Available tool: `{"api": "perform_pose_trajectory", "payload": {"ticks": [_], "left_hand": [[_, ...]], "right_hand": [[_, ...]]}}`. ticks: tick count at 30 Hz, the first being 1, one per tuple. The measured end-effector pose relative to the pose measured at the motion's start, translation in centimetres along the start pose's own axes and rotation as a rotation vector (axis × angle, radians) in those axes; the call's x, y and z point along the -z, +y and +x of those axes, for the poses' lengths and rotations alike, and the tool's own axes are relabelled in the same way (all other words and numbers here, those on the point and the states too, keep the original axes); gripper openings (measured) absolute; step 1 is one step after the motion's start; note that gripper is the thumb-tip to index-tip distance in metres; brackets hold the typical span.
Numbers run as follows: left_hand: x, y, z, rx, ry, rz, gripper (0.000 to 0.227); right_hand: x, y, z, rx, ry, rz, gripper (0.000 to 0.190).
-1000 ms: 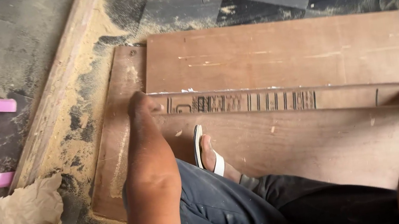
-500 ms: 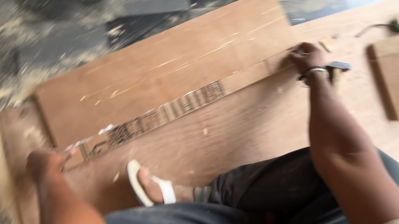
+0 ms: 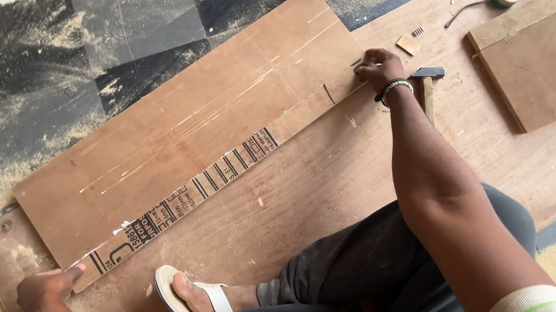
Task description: Measuring plywood and hammering nails to join pieces together.
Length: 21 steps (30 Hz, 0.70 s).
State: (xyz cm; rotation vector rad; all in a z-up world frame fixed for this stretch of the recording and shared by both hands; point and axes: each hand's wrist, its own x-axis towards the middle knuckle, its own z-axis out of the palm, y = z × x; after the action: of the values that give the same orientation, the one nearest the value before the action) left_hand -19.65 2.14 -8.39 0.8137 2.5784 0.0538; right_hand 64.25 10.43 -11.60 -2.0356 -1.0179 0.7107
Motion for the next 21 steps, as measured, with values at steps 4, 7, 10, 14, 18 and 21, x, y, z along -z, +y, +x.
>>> {"api": "perform_pose_trajectory", "payload": {"ticks": [4, 7, 10, 14, 18, 21], "left_hand": [[-0.7, -0.6, 1.1, 0.004, 0.000, 0.023, 0.051], [-0.8, -0.8, 1.5, 0.010, -0.006, 0.036, 0.051], [-0.9, -0.8, 1.3, 0.046, -0.027, -0.071, 0.047], [0.4, 1.3, -1.5, 0.167, 0.032, -0.020, 0.062], [0.2, 0.5, -1.1, 0.051, 0.059, -0.045, 0.059], [-0.1, 0.1, -0.4, -0.008, 0.111, 0.034, 0.069]], "right_hand": [[0.3, -0.1, 0.0, -0.020, -0.020, 0.043, 0.055], [0.5, -0.9, -0.5, -0.077, -0.053, 0.059, 0.057], [0.4, -1.7, -1.3, -0.020, -0.014, -0.041, 0.055], [0.0, -0.7, -0.6, -0.045, 0.038, 0.006, 0.056], [0.0, -0.1, -0.1, -0.024, 0.010, -0.024, 0.054], [0.1, -0.6, -0.4, -0.047, -0.007, 0.014, 0.057]]}}
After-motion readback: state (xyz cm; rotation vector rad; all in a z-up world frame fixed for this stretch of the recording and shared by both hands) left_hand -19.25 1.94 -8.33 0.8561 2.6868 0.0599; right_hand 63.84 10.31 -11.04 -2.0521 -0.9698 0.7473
